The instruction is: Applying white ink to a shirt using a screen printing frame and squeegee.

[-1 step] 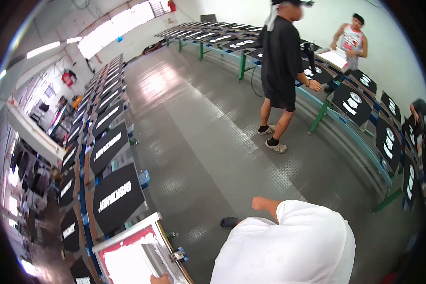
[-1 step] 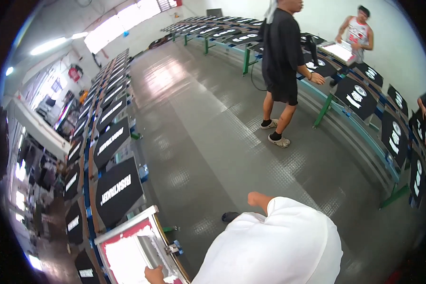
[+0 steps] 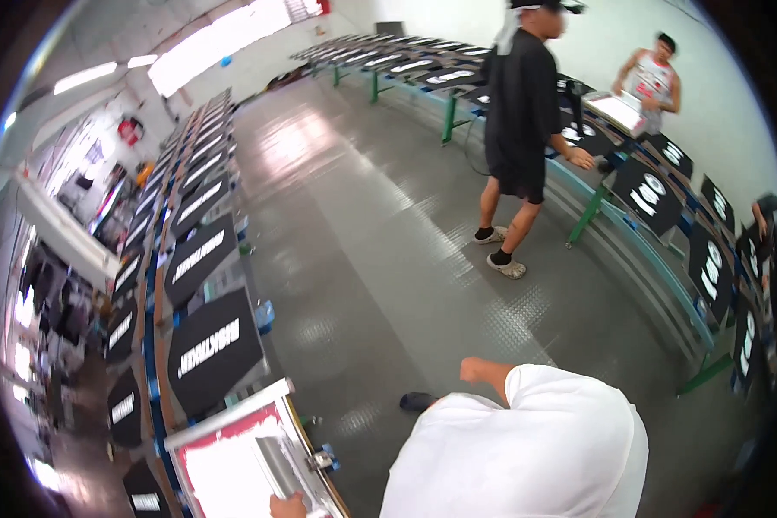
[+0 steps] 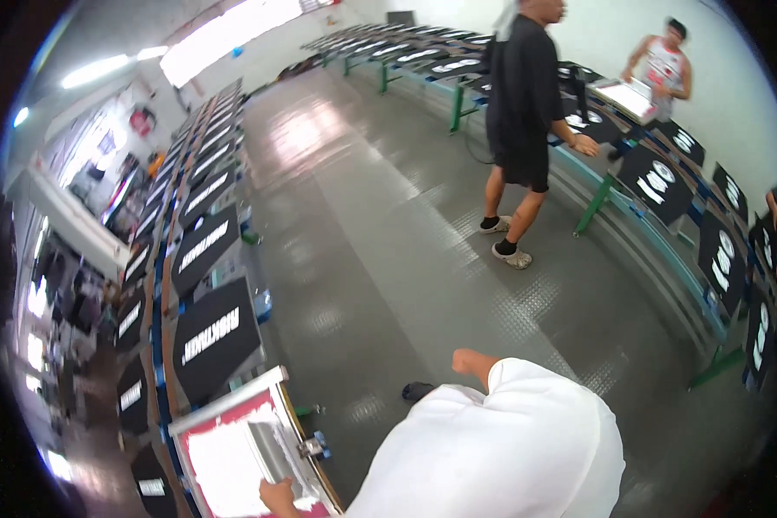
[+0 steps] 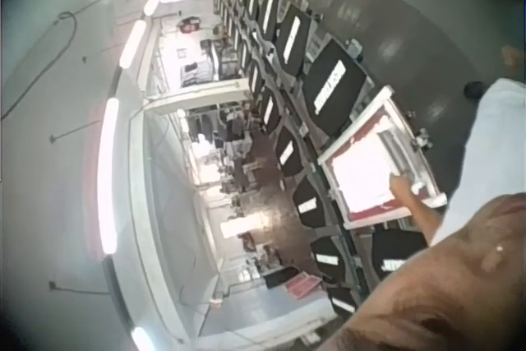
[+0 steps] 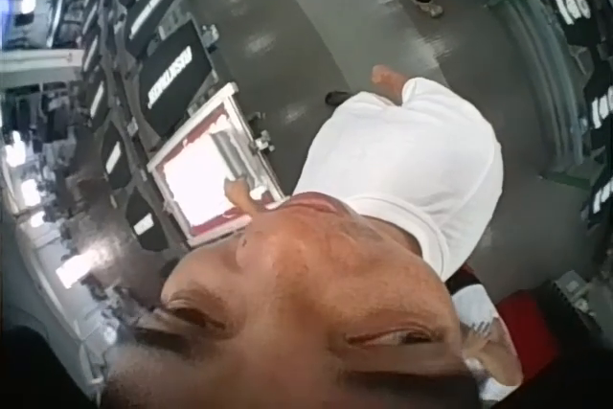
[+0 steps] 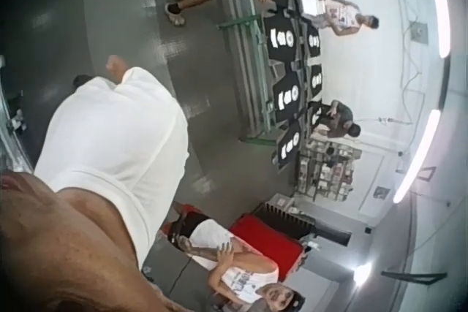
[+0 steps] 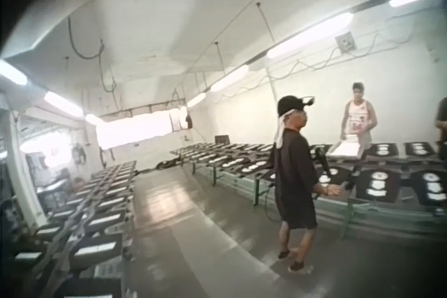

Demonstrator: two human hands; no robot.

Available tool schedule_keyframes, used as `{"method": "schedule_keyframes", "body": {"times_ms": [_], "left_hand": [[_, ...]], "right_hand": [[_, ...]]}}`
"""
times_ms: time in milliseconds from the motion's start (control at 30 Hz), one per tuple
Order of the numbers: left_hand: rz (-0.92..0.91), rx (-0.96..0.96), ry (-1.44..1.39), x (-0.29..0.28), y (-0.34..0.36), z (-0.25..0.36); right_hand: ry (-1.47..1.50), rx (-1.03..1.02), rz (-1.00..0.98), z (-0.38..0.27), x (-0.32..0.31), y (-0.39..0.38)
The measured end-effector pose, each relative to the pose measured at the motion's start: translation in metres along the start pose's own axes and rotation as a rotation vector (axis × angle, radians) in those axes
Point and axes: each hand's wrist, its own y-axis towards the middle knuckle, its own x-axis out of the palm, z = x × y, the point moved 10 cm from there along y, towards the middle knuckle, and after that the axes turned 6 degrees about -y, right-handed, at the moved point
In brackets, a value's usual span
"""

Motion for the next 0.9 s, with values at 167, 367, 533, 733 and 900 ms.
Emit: {"method": "schedule_keyframes", "body": {"times_ms": [167,367,533,733,900], "left_hand": [[-0.027,-0.075,0.044,-0.014,-0.016,0.050],[-0.090,-0.225,0.045,-0.004,-0.018,0.033],[-0.059,-0.287,-0.023,-0.018,-0.042,0.028],[0.019,-0.454,-0.036,-0.012,-0.067,0.013],[0.017,-0.496,-0.050,-0.003,-0.061,0.025]], "right_hand": [[-0.505,-0.466,-0.195,-0.011,0.037,0.001],[-0.277,-0.179,-0.132,-0.039,-0.010,0.042],[0.116,-0.774,0.186,-0.254,-0.137,0.015],[-0.026,-1.689,0.385,-0.514,-0.191,-0.121],[-0.764,-1.697,-0.038,-0.580,-0.086,-0.086]]}}
